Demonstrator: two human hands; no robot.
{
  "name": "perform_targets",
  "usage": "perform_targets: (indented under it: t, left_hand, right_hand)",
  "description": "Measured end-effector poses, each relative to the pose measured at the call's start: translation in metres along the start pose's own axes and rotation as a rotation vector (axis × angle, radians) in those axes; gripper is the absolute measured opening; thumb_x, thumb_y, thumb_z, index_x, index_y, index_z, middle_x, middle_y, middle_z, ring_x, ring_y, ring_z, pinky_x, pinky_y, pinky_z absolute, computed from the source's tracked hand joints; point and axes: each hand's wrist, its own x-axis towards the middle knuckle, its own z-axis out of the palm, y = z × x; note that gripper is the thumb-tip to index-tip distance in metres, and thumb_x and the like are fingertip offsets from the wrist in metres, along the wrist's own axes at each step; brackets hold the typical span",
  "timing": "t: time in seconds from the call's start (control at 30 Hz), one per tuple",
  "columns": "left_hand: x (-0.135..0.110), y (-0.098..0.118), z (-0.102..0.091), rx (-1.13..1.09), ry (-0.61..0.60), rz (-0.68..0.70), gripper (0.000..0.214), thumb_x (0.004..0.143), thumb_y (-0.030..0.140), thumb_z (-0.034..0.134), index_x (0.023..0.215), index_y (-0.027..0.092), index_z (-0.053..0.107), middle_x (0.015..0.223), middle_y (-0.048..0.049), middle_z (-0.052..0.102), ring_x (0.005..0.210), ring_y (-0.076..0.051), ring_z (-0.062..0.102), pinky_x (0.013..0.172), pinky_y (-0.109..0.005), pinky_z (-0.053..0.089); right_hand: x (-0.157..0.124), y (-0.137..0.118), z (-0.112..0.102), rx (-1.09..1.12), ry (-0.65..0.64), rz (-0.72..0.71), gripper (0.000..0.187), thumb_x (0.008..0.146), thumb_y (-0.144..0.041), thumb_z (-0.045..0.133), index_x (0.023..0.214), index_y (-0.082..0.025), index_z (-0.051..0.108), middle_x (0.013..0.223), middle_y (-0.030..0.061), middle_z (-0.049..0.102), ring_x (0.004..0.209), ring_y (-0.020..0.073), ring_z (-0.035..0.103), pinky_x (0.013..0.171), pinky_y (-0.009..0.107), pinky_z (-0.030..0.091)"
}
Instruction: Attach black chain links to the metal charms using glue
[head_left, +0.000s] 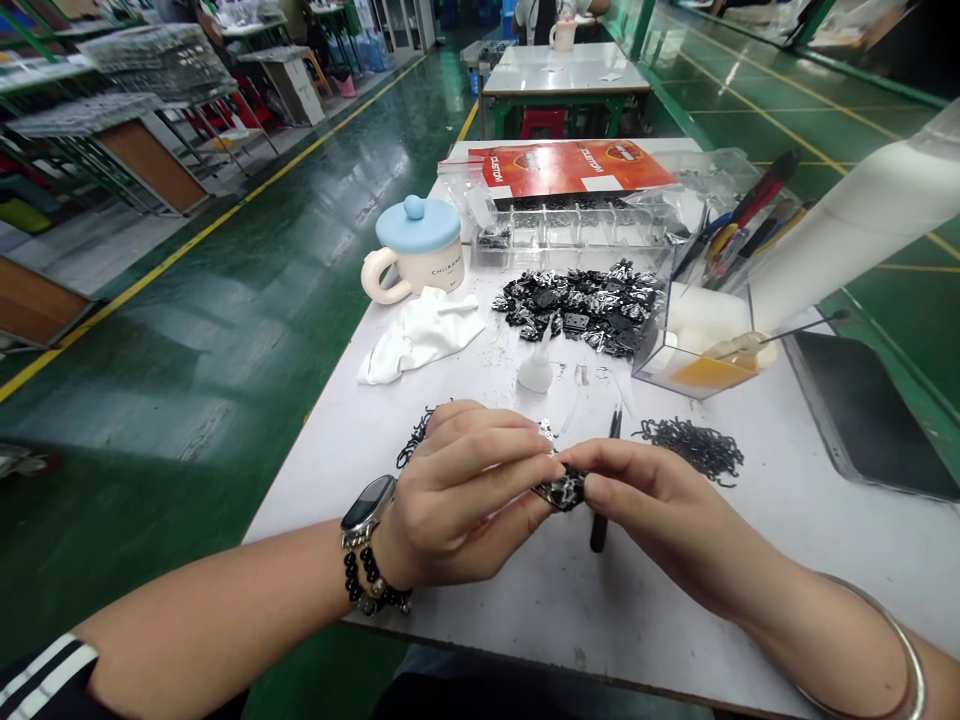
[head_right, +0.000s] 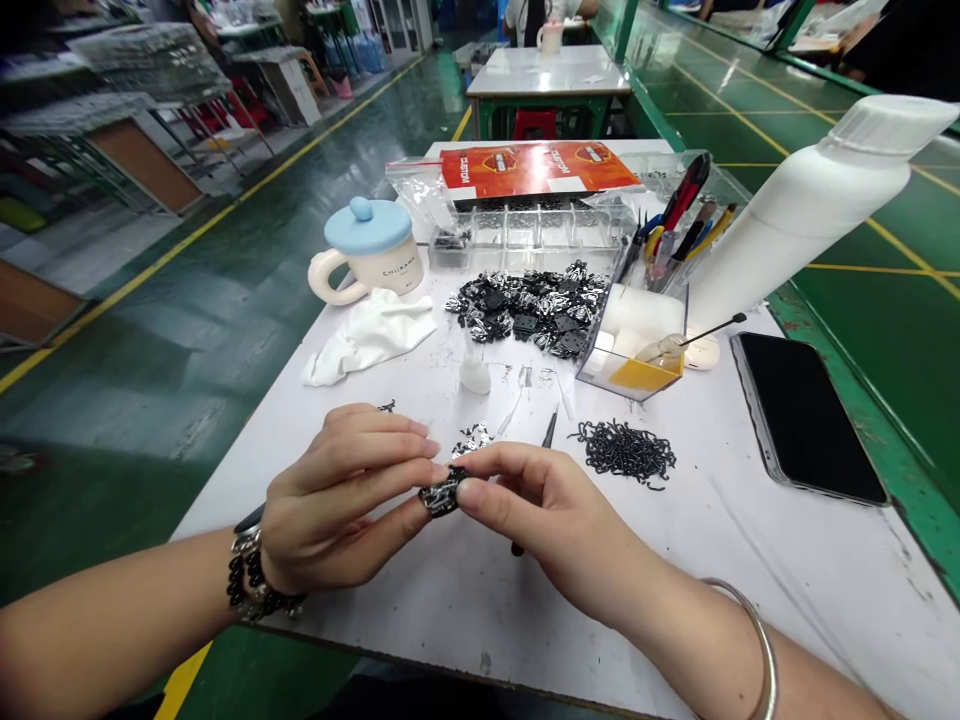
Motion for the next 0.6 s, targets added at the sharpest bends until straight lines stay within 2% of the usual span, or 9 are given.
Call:
perform_targets:
  t: [0.13,0.3,0.43,0.53,0.6]
  left_hand:
    - [0.000,-0.001,0.003,-0.044,0.015,-0.029,0.018,0.070,0.007,0.072,0.087,0.010,0.067,0.083,-0.0089,0.068,0.078,-0.019,0.066,0.068,-0.034,0.054]
    - [-0.002,0.000,0.007,-0.109,0.022,-0.143,0.022,0.069,0.006,0.072,0.090,0.011,0.067,0.085,-0.0084,0.065,0.079,-0.019,0.064,0.069,-0.032,0.055]
    - [-0.006,0.002,0.009,-0.219,-0.014,-0.260,0.030,0.068,0.009,0.075,0.096,0.014,0.066,0.091,-0.0081,0.062,0.084,-0.018,0.063,0.073,-0.031,0.056]
    - [-0.008,0.003,0.011,-0.313,-0.012,-0.295,0.031,0.069,0.010,0.076,0.098,0.014,0.065,0.092,-0.0086,0.062,0.086,-0.018,0.062,0.075,-0.031,0.056]
    - [-0.009,0.002,0.012,-0.346,0.001,-0.297,0.029,0.069,0.008,0.073,0.096,0.014,0.064,0.091,-0.0086,0.062,0.085,-0.018,0.062,0.073,-0.031,0.056]
  right_hand:
    - [0.001,-0.002,0.002,0.100,-0.033,-0.009,0.021,0.084,-0.037,0.064,0.103,-0.029,0.069,0.090,0.0004,0.066,0.088,0.0138,0.057,0.082,0.025,0.042]
    - [-0.001,-0.003,0.005,0.221,-0.014,0.038,0.019,0.084,-0.036,0.064,0.100,-0.027,0.071,0.081,-0.0015,0.063,0.079,0.0097,0.052,0.077,0.022,0.038]
    - [0.000,0.001,0.009,0.290,-0.041,0.078,0.026,0.084,-0.040,0.062,0.102,-0.022,0.070,0.084,0.0010,0.060,0.079,0.0117,0.047,0.075,0.026,0.035]
    - [0.004,0.001,0.015,0.325,-0.075,0.084,0.029,0.084,-0.043,0.061,0.098,-0.020,0.069,0.086,0.0021,0.058,0.080,0.0125,0.046,0.076,0.027,0.036]
    - [0.004,-0.003,0.015,0.271,-0.074,0.099,0.030,0.085,-0.045,0.059,0.095,-0.019,0.069,0.086,0.0028,0.059,0.081,0.0128,0.048,0.077,0.028,0.038]
